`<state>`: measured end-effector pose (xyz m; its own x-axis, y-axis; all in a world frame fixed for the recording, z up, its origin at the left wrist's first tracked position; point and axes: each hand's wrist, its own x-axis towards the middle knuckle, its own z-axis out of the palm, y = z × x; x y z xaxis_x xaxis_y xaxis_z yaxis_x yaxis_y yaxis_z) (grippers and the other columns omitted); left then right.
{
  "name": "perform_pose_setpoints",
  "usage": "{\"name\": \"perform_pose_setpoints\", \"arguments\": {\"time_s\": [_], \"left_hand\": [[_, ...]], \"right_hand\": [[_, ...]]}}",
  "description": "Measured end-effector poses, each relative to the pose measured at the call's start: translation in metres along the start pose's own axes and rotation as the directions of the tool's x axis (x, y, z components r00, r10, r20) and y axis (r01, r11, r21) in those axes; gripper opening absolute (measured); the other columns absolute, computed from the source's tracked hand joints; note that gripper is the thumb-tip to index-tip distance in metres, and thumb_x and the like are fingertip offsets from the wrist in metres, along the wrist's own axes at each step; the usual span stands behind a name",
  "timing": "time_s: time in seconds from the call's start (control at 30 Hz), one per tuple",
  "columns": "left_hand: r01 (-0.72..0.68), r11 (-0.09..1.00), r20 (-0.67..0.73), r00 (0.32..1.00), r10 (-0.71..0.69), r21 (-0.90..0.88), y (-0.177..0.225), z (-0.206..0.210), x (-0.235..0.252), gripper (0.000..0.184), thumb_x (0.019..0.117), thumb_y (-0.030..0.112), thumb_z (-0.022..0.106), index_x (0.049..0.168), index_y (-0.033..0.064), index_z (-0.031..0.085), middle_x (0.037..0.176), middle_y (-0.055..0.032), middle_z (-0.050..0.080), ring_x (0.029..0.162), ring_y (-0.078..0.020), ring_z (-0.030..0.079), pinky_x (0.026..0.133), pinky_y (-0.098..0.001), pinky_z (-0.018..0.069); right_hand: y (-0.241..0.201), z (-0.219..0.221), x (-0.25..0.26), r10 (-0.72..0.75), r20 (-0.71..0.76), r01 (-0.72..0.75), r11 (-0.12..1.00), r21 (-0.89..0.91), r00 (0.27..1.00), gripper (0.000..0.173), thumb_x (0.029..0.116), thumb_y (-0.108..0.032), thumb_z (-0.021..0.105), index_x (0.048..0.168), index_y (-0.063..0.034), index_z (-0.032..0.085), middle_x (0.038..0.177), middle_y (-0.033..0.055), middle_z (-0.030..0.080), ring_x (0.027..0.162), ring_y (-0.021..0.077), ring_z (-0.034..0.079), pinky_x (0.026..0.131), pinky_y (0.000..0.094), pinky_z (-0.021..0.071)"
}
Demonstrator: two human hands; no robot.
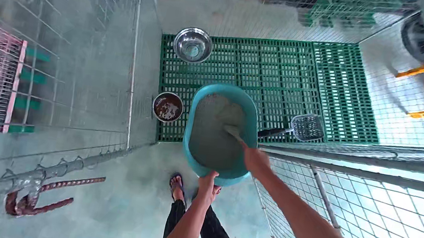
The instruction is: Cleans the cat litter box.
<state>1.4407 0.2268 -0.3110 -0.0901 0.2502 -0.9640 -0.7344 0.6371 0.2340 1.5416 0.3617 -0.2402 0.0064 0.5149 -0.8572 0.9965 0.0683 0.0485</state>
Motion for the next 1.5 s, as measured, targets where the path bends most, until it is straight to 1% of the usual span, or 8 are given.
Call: {"name": "perform_pose_setpoints", "arguments": {"time_s": [0.27,0.63,0.83,1.03,1.17,1.27,1.37,1.5], "left_hand": [[-0.069,0.996,0.034,0.997,0.067,0.059,0.009,-0.009,-0.001,0.035,0.0971,0.003,0.061,0.129,-0.0076,0.052,0.108,-0.0229,0.062,0.085,-0.0247,0.062,0.073,-0.0379,0.0560],[-0.052,0.999,0.022,0.998,0.052,0.000,0.001,0.009,-0.006,0.033,0.0980,0.003,0.060,0.128,-0.0056,0.052,0.106,-0.0219,0.062,0.081,-0.0238,0.063,0.070,-0.0357,0.0566],[-0.033,0.999,0.014,0.999,0.033,0.019,-0.010,0.007,-0.003,0.033,0.0982,0.003,0.059,0.129,-0.0046,0.051,0.107,-0.0218,0.061,0.082,-0.0241,0.063,0.070,-0.0354,0.0561],[-0.077,0.997,0.006,0.997,0.077,-0.012,-0.014,0.017,-0.004,0.035,0.0994,0.004,0.060,0.131,-0.0061,0.051,0.111,-0.0231,0.061,0.086,-0.0248,0.063,0.073,-0.0368,0.0564],[-0.034,0.997,-0.032,0.999,0.032,-0.074,-0.059,-0.015,-0.005,0.044,0.0987,0.002,0.059,0.140,-0.0045,0.045,0.123,-0.0262,0.057,0.096,-0.0300,0.062,0.079,-0.0420,0.0560],[-0.072,0.997,0.022,0.997,0.073,-0.040,-0.060,0.007,0.002,0.040,0.0992,0.003,0.059,0.137,-0.0061,0.048,0.120,-0.0251,0.058,0.095,-0.0288,0.061,0.079,-0.0421,0.0555],[-0.175,0.984,0.043,0.984,0.174,0.018,-0.006,0.039,0.020,0.047,0.0982,0.004,0.061,0.142,-0.0043,0.045,0.125,-0.0262,0.058,0.098,-0.0299,0.062,0.080,-0.0424,0.0561],[-0.151,0.988,0.043,0.988,0.150,0.031,-0.006,0.030,0.032,0.049,0.0981,0.005,0.062,0.143,-0.0044,0.043,0.125,-0.0272,0.058,0.098,-0.0306,0.064,0.078,-0.0411,0.0571]], "right_hand": [[-0.012,-0.001,0.037,0.028,-0.037,-0.025,0.997,0.076,0.999,0.057,0.1060,-0.007,0.045,0.162,-0.0125,0.034,0.141,0.0340,0.055,0.127,0.0527,0.057,0.099,0.0678,0.0483],[-0.034,-0.029,0.054,0.034,-0.066,-0.028,0.996,0.085,0.997,0.048,0.1062,-0.004,0.043,0.154,0.0016,0.040,0.145,0.0299,0.054,0.132,0.0458,0.056,0.103,0.0607,0.0486],[-0.018,-0.015,0.027,-0.009,-0.033,0.011,0.999,0.051,0.999,0.050,0.1073,-0.004,0.041,0.157,0.0013,0.034,0.143,0.0339,0.052,0.129,0.0508,0.056,0.100,0.0623,0.0498],[0.005,-0.041,0.078,-0.054,-0.107,0.068,0.988,0.139,0.993,0.044,0.1098,-0.015,0.042,0.152,-0.0043,0.048,0.142,0.0304,0.056,0.132,0.0484,0.056,0.106,0.0653,0.0451],[0.022,-0.030,0.035,-0.125,-0.033,0.129,0.953,0.273,0.992,0.040,0.1112,-0.020,0.040,0.144,-0.0038,0.057,0.144,0.0264,0.057,0.136,0.0446,0.053,0.110,0.0642,0.0419],[0.030,-0.004,0.001,-0.108,-0.055,0.120,0.946,0.301,0.993,0.044,0.1136,-0.025,0.035,0.153,-0.0120,0.051,0.144,0.0250,0.058,0.133,0.0440,0.056,0.110,0.0617,0.0432],[0.025,0.011,-0.015,-0.044,-0.060,0.055,0.979,0.196,0.997,0.047,0.1135,-0.027,0.034,0.159,-0.0198,0.042,0.143,0.0302,0.056,0.127,0.0505,0.058,0.102,0.0665,0.0472],[0.008,0.030,-0.022,-0.030,-0.027,0.032,0.997,0.075,0.999,0.055,0.1079,-0.008,0.041,0.162,-0.0126,0.033,0.144,0.0365,0.049,0.121,0.0552,0.059,0.096,0.0665,0.0506]]}}
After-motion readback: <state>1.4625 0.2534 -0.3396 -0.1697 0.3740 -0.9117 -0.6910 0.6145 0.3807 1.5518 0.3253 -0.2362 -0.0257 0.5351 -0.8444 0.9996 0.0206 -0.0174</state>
